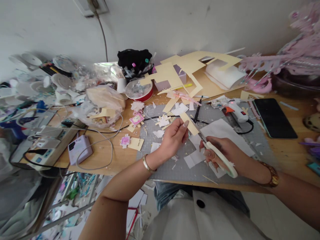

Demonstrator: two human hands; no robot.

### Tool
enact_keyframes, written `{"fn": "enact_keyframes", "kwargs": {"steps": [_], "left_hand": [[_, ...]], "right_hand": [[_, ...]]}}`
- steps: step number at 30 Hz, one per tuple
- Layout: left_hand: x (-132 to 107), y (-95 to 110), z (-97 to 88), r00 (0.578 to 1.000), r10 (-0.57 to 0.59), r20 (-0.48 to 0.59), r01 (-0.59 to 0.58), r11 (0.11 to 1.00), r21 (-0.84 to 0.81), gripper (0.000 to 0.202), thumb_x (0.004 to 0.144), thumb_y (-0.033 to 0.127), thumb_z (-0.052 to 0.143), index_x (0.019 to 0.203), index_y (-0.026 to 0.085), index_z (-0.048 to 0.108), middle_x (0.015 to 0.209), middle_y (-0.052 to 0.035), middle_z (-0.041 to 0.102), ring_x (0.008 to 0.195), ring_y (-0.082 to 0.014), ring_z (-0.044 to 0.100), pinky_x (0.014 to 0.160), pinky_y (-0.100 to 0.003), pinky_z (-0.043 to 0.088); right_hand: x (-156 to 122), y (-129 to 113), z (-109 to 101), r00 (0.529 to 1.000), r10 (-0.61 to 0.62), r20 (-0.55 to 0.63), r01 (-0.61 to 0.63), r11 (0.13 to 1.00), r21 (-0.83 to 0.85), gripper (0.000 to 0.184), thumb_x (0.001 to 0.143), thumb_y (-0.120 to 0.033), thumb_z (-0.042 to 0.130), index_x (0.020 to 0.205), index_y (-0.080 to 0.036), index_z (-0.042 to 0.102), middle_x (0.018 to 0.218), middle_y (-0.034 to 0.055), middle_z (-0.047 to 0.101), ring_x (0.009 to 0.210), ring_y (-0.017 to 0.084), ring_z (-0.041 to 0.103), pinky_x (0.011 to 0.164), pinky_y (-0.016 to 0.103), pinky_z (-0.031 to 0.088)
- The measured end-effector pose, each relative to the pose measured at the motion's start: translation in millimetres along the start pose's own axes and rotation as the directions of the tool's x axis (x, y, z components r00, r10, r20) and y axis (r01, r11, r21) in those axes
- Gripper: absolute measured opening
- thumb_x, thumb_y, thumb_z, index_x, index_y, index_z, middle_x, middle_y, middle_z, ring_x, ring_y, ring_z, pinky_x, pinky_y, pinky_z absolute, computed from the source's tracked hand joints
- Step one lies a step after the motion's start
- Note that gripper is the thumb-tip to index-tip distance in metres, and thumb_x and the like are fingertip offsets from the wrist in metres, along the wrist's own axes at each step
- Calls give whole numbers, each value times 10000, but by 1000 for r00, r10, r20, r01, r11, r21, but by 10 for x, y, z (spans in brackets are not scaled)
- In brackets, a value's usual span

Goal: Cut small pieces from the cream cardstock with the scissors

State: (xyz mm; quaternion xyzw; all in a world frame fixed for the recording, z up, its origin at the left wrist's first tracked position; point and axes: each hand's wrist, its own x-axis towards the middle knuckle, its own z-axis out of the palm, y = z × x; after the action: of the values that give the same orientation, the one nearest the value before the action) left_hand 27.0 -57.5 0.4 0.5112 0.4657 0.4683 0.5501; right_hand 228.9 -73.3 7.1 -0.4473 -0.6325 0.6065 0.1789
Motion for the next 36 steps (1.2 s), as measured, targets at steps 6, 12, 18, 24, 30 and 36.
{"fn": "enact_keyframes", "kwargs": {"steps": [6,12,18,24,30,36], "left_hand": [[-15,29,12,1000,-18,25,16,998,56,408,959,533,532,724,206,471,557,45,504,504,-91,422,528,-244,349],[-23,46,29,998,-31,47,29,998,52,430,946,575,524,728,210,464,556,48,501,496,-91,416,524,-243,352],[-23,37,26,998,-28,50,26,999,43,418,952,557,525,727,210,463,544,51,497,490,-90,412,522,-241,360],[-43,-30,30,992,-66,110,62,998,32,419,945,564,534,741,202,479,568,56,503,487,-76,402,511,-230,354],[-46,10,39,992,-71,106,70,997,16,438,933,586,538,736,200,474,564,57,499,483,-73,399,509,-228,345],[-49,-33,48,983,-75,167,77,997,-5,403,948,554,533,771,195,480,573,56,506,496,-74,406,506,-224,331]], "right_hand": [[11,-18,-4,998,-66,-5,65,996,-68,379,869,-579,617,884,-202,584,700,16,665,464,122,544,443,248,421],[9,19,-3,999,-32,14,32,999,-20,377,869,-585,619,887,-211,575,666,-4,649,459,128,558,435,247,430],[15,15,16,1000,-12,15,11,999,32,400,871,-612,606,901,-213,579,695,7,653,485,131,551,438,253,438],[19,12,5,998,-55,14,55,998,10,406,893,-614,576,885,-208,569,720,23,662,491,127,554,451,254,446],[14,-27,7,999,-37,18,36,999,36,426,869,-633,602,881,-210,559,694,9,657,494,125,552,460,251,443],[20,-35,11,997,-80,-3,80,995,-53,476,883,-679,551,859,-204,564,729,35,677,524,131,570,466,252,425]]}}
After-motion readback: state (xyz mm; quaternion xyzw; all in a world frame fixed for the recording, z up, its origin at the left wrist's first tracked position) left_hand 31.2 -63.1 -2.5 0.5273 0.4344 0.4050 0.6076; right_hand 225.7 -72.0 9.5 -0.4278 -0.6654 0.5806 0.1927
